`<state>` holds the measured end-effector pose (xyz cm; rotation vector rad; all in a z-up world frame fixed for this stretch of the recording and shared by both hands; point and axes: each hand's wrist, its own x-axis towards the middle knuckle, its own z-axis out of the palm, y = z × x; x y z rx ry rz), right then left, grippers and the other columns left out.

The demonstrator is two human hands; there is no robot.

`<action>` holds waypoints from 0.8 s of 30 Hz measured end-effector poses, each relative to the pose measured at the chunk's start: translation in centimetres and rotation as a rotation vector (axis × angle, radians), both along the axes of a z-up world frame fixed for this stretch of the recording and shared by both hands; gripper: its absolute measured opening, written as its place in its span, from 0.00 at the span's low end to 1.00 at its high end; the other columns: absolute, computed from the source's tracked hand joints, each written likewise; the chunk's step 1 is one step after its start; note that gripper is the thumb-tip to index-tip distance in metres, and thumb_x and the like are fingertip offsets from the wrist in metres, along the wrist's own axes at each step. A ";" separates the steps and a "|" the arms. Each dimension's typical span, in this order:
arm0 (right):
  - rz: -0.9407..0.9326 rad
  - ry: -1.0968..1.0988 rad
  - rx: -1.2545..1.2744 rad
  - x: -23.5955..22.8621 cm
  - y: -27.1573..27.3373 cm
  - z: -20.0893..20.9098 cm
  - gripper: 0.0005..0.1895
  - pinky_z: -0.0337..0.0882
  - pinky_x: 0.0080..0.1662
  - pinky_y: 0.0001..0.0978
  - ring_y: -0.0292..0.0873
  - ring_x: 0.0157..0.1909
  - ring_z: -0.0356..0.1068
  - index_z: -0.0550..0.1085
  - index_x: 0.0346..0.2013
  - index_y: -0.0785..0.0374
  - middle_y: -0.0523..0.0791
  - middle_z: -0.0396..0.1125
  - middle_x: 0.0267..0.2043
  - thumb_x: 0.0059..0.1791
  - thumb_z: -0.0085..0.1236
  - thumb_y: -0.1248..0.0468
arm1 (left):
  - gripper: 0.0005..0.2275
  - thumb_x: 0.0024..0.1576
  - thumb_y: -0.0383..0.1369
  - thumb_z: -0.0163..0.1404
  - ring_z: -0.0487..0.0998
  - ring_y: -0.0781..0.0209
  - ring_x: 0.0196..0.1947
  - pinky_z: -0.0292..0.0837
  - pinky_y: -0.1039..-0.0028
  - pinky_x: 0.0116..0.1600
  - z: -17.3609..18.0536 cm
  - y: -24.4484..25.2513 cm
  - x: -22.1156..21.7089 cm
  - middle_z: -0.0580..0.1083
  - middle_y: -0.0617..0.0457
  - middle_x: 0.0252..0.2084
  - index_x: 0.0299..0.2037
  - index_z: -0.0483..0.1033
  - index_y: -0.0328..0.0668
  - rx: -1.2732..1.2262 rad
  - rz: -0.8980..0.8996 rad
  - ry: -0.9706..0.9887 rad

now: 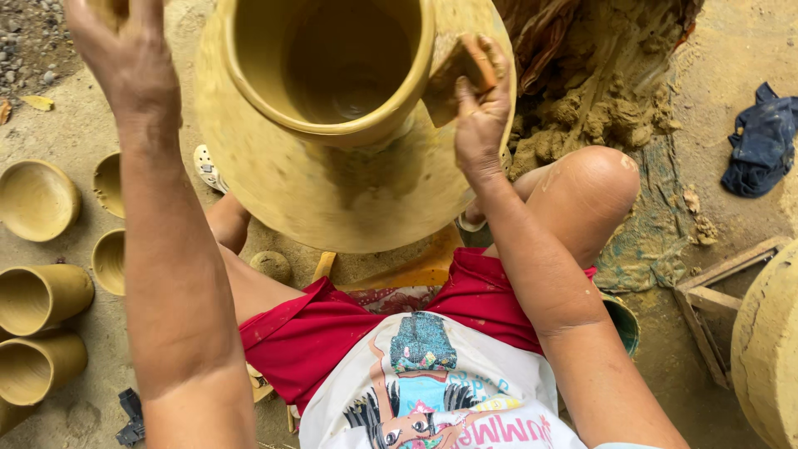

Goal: The person smooths the interior and exterior of a clay pot on a rotating potter's wheel using a wet sponge and then attaches a small handle to the side of the pot.

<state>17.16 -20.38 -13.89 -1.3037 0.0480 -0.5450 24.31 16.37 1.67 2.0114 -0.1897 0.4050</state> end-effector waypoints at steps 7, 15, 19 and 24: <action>0.014 -0.047 0.155 2.4 -1.8 -2.9 0.31 0.68 0.68 0.30 0.42 0.66 0.66 0.63 0.68 0.60 0.48 0.65 0.66 0.53 0.48 0.86 | 0.43 0.61 0.53 0.53 0.62 0.42 0.71 0.62 0.48 0.69 -20.9 3.8 -11.8 0.52 0.36 0.75 0.76 0.38 0.40 -0.557 0.768 0.537; 0.089 0.181 0.126 2.3 -1.2 -4.2 0.36 0.76 0.54 0.32 0.40 0.55 0.70 0.64 0.61 0.62 0.46 0.67 0.56 0.41 0.54 0.86 | 0.24 0.58 0.49 0.52 0.80 0.53 0.34 0.75 0.61 0.40 -24.6 -12.0 -29.5 0.79 0.46 0.36 0.48 0.75 0.29 -0.523 0.237 1.076; 0.055 0.281 0.018 1.4 -1.7 -4.1 0.24 0.77 0.47 0.31 0.40 0.45 0.74 0.71 0.54 0.69 0.45 0.73 0.47 0.44 0.61 0.83 | 0.23 0.54 0.46 0.56 0.84 0.52 0.41 0.77 0.65 0.49 -24.4 -10.2 -30.7 0.82 0.43 0.42 0.49 0.79 0.30 -0.087 -0.243 0.902; 0.182 0.187 0.300 0.9 -2.4 -3.9 0.18 0.76 0.49 0.33 0.43 0.45 0.73 0.73 0.53 0.72 0.47 0.73 0.46 0.49 0.61 0.82 | 0.22 0.53 0.47 0.57 0.80 0.41 0.49 0.73 0.59 0.55 -28.4 -9.2 -31.0 0.78 0.34 0.48 0.48 0.81 0.34 0.270 -0.222 0.819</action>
